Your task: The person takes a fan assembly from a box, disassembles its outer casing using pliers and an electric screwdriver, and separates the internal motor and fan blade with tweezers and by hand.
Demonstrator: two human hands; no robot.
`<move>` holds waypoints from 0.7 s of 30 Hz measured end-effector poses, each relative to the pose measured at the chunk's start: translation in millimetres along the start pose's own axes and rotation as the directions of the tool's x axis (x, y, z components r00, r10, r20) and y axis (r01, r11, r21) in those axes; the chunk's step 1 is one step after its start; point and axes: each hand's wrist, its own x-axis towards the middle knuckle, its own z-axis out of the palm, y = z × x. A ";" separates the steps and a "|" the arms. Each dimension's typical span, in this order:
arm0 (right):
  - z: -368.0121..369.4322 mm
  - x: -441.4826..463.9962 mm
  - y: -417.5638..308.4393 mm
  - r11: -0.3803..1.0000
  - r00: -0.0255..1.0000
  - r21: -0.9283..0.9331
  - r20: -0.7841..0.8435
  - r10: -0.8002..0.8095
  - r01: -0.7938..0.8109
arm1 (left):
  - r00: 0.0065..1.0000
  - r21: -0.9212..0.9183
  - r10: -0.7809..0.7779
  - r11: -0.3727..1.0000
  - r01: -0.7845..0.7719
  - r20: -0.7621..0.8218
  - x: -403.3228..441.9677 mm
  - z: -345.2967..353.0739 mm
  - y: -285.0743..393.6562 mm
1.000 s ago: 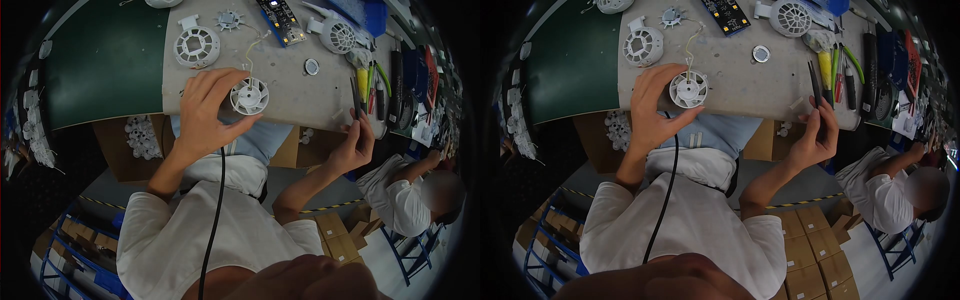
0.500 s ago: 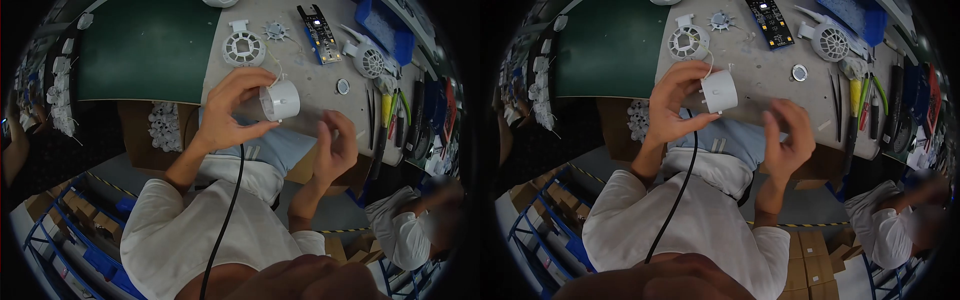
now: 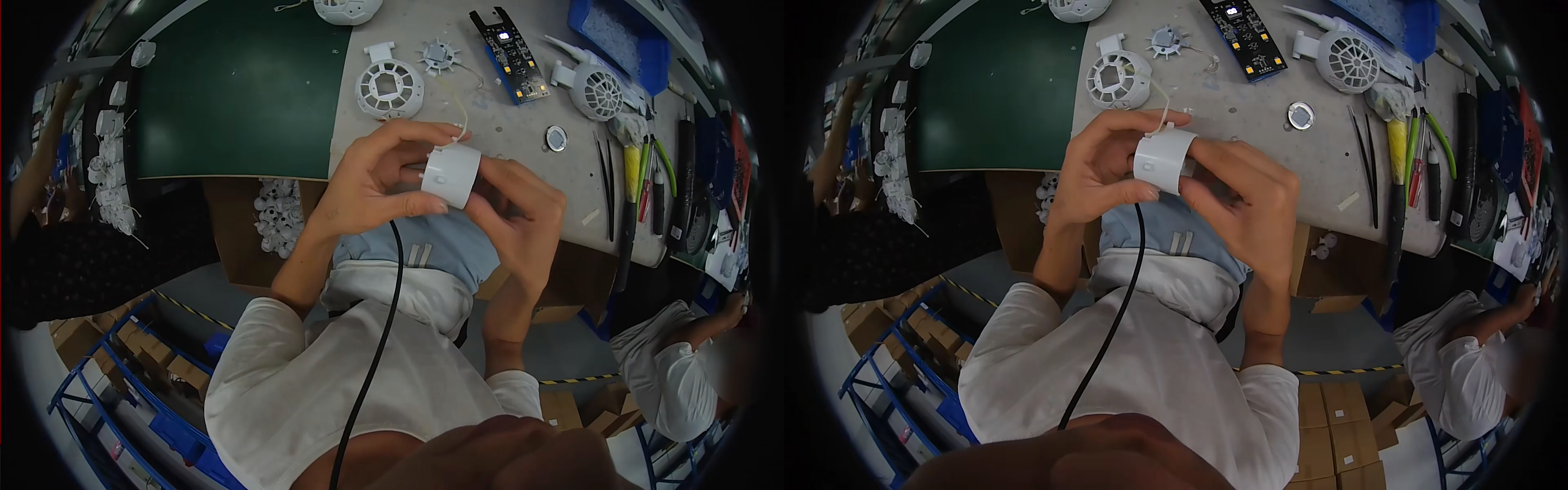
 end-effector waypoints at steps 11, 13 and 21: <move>-6.3 -24.4 8.2 0.989 0.869 0.149 -0.488 0.087 -0.015 | 0.991 -0.087 0.099 0.990 -0.107 -0.094 3.3 -14.0 -10.9; -13.8 -26.8 23.1 0.973 0.829 0.228 -0.539 0.148 -0.025 | 0.997 -0.164 0.040 0.985 -0.051 -0.071 0.4 -16.1 -11.6; -18.0 -37.2 55.4 0.978 0.782 0.194 -0.620 0.066 0.072 | 0.999 -0.415 -0.045 0.909 0.035 -0.015 1.9 -14.5 -8.0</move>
